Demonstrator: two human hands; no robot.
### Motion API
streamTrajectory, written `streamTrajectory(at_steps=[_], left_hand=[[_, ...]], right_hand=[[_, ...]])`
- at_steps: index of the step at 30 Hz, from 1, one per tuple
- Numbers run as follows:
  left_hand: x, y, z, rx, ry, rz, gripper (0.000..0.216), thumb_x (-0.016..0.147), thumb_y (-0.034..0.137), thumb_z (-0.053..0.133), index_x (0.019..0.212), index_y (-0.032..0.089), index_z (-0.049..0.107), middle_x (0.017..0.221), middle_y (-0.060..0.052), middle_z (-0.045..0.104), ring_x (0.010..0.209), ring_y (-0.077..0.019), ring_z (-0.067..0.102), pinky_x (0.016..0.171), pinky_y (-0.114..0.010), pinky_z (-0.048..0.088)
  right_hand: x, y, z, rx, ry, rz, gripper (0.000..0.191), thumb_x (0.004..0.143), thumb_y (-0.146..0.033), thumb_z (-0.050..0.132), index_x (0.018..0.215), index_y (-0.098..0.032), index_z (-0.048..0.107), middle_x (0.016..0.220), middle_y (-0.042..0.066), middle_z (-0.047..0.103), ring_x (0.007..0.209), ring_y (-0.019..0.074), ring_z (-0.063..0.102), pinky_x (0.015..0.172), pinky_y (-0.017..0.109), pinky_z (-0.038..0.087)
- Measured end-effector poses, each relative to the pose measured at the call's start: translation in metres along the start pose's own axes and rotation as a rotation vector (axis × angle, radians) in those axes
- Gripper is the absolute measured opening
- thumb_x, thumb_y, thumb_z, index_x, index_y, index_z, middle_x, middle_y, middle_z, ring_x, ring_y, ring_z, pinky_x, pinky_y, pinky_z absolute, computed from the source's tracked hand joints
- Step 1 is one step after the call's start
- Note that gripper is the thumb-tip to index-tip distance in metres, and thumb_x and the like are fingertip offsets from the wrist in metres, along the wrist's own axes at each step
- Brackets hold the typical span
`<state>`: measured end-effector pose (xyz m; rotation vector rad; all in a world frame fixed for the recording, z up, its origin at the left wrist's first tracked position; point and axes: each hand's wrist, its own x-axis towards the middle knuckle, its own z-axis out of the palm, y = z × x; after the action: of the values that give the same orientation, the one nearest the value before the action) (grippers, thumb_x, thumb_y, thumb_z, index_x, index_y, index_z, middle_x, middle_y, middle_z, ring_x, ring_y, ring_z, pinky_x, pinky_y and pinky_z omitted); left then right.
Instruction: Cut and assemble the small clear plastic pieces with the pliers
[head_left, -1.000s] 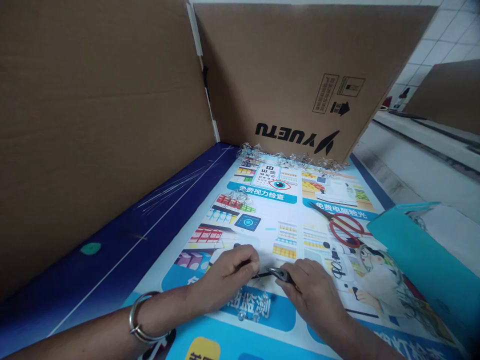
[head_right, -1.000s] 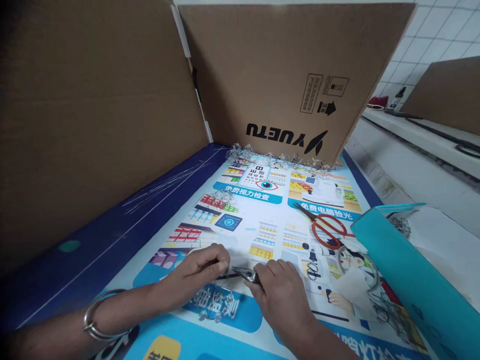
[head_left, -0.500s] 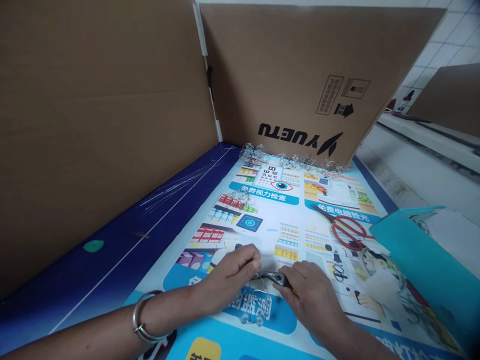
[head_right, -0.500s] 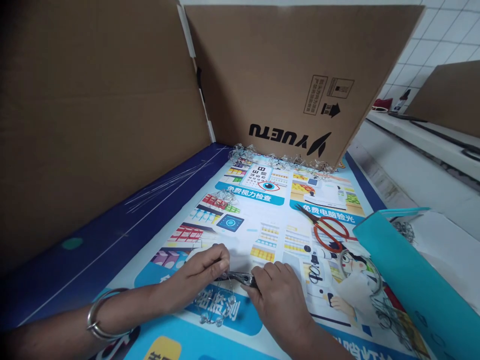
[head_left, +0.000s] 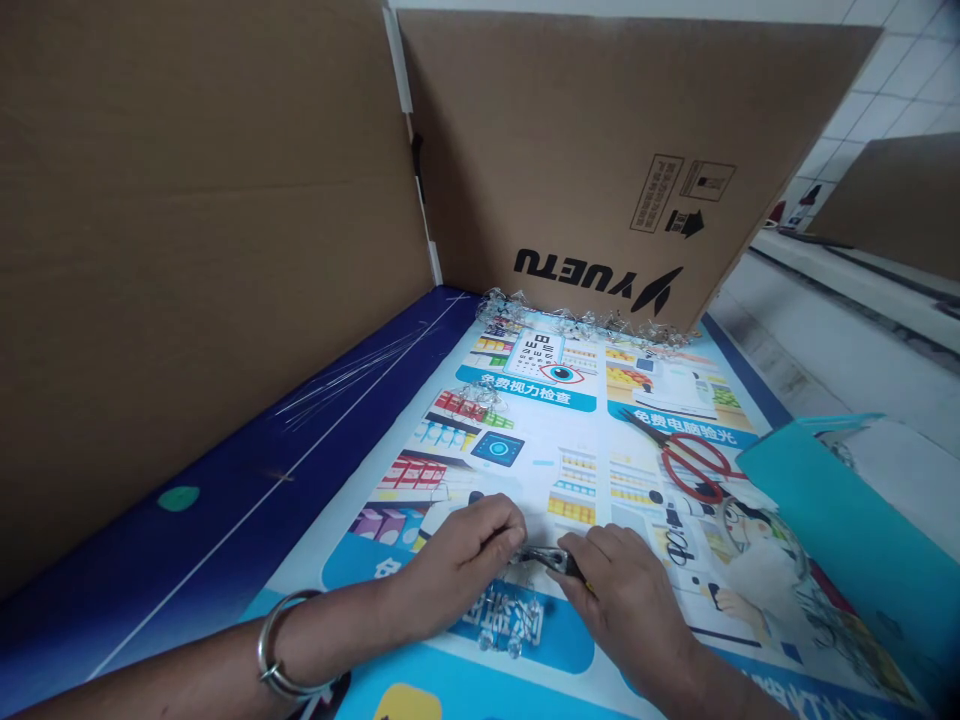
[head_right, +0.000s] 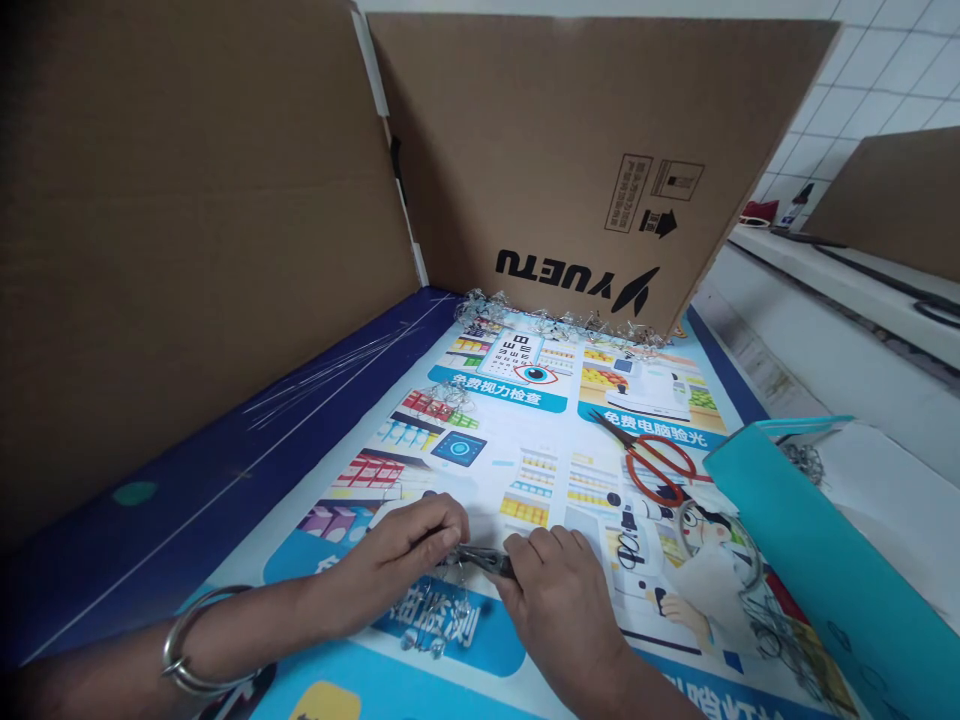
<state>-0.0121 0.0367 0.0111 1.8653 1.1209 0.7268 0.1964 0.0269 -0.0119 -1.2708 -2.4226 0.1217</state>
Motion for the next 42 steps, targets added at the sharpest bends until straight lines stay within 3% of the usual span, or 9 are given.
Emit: streamTrajectory(at_steps=[19,27,42], left_hand=[[0.0022,-0.0009,0.0038,0.112,0.029,-0.026,0.027,0.09,0.028,0.032,0.067,0.017,0.039,0.067,0.002,0.043,0.064,-0.0129,0.04,0.057,-0.023,0.03],[0.0017,-0.0017,0.0044,0.043,0.027,-0.038,0.025,0.09,0.028,0.033,0.068,0.017,0.04,0.067,0.003,0.044,0.064,-0.0124,0.042,0.056,-0.023,0.031],[0.0008,-0.0027,0.005,0.1,0.075,-0.039,0.024,0.089,0.027,0.032,0.068,0.018,0.04,0.066,0.003,0.044,0.063,-0.0127,0.042,0.056,-0.023,0.031]], right_hand=[[0.001,-0.0018,-0.0014,-0.076,-0.014,-0.021,0.018,0.084,-0.03,0.05,0.092,-0.017,0.06,0.076,0.005,0.057,0.071,0.0166,0.048,0.064,0.028,0.032],[-0.0001,-0.0038,-0.0002,-0.076,-0.01,-0.026,0.017,0.08,-0.027,0.055,0.094,-0.018,0.06,0.077,0.005,0.058,0.072,0.017,0.048,0.065,0.028,0.031],[0.0015,-0.0056,-0.0017,-0.255,-0.009,-0.059,0.017,0.08,-0.026,0.054,0.094,-0.017,0.059,0.074,0.005,0.056,0.07,0.0183,0.047,0.065,0.031,0.028]])
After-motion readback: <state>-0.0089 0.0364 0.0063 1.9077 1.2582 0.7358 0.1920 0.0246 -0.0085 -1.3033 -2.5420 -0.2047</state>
